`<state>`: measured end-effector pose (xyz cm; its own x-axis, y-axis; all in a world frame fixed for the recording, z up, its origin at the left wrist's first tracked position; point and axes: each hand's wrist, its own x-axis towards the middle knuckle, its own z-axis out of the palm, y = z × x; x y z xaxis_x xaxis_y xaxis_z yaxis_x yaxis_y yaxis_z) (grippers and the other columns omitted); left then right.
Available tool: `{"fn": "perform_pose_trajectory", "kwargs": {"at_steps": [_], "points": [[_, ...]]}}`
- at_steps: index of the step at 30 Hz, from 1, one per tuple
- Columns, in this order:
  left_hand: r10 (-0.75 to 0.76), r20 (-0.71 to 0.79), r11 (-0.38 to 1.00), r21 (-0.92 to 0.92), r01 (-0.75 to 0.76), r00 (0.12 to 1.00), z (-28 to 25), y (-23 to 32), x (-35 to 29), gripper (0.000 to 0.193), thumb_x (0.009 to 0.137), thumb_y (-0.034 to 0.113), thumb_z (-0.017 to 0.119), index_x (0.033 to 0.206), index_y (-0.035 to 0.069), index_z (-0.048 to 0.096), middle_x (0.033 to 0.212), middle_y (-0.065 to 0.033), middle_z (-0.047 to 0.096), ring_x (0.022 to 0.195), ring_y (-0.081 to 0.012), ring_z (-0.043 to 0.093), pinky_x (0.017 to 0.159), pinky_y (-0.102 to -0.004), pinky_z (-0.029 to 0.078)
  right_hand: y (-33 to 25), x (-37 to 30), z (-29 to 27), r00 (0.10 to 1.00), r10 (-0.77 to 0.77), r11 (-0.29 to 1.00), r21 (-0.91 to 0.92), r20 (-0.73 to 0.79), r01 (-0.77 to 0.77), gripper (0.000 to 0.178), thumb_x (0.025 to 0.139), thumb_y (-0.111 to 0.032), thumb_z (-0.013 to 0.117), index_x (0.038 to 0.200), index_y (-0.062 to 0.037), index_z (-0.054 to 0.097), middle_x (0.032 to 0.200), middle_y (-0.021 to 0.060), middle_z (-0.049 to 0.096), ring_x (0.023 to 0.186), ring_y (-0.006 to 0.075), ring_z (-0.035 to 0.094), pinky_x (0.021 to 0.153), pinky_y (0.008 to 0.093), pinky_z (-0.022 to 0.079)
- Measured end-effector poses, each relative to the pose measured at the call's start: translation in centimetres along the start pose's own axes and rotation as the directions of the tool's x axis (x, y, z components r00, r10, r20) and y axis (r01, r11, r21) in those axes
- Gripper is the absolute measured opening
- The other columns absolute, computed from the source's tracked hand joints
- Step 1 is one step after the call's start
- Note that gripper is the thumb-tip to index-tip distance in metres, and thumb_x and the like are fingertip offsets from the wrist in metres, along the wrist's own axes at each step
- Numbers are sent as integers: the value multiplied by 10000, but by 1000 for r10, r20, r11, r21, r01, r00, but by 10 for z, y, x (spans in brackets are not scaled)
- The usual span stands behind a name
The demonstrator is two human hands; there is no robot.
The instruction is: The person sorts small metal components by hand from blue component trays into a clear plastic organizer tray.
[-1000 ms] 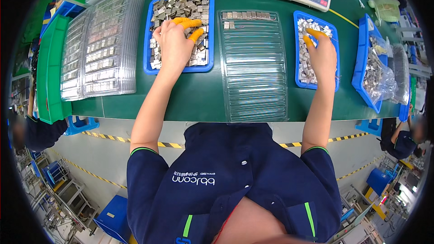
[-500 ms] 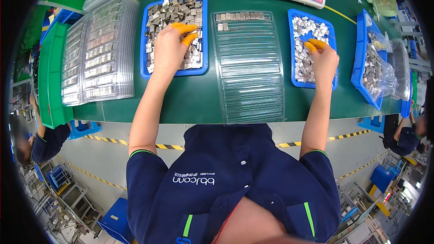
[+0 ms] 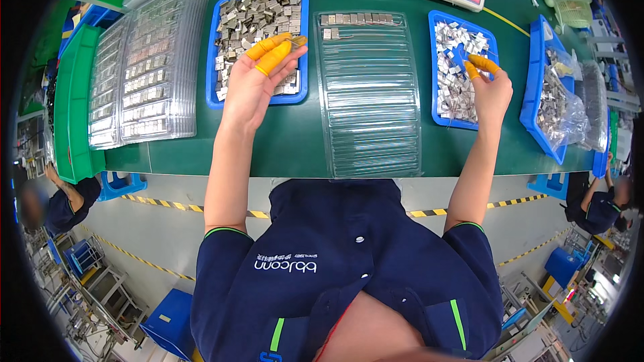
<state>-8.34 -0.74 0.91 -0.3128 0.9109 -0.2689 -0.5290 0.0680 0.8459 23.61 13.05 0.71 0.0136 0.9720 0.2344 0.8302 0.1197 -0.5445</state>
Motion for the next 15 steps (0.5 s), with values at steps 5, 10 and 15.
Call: {"fn": "perform_pose_trajectory", "kwargs": {"at_steps": [5, 10, 15], "points": [[57, -7, 993, 102, -56, 998, 10, -13, -3, 278, 816, 60, 613, 1072, -40, 566, 997, -110, 614, 910, -157, 589, 816, -237, 471, 9, 2, 9, 984, -178, 916, 366, 1, 165, 210, 778, -44, 636, 981, 5, 610, 960, 97, 614, 747, 167, 634, 693, 255, 475], [3, 140, 997, -82, 8, 990, 43, -30, -10, 291, 817, 34, 603, 1090, -48, 546, 973, -134, 618, 851, -188, 622, 776, -257, 506, -73, -24, 14, 907, -241, 459, 864, 347, -208, 290, 780, 24, 620, 1047, 44, 508, 938, 128, 614, 809, 221, 643, 734, 260, 500], [62, 53, 962, -269, -45, 997, 62, -45, -11, 289, 797, -2, 612, 1070, -67, 542, 979, -142, 616, 902, -222, 619, 794, -274, 519, -99, -40, 31, 830, -308, 314, 873, 466, -374, 212, 766, 34, 632, 974, 67, 611, 943, 135, 639, 837, 195, 634, 795, 276, 502]]}}
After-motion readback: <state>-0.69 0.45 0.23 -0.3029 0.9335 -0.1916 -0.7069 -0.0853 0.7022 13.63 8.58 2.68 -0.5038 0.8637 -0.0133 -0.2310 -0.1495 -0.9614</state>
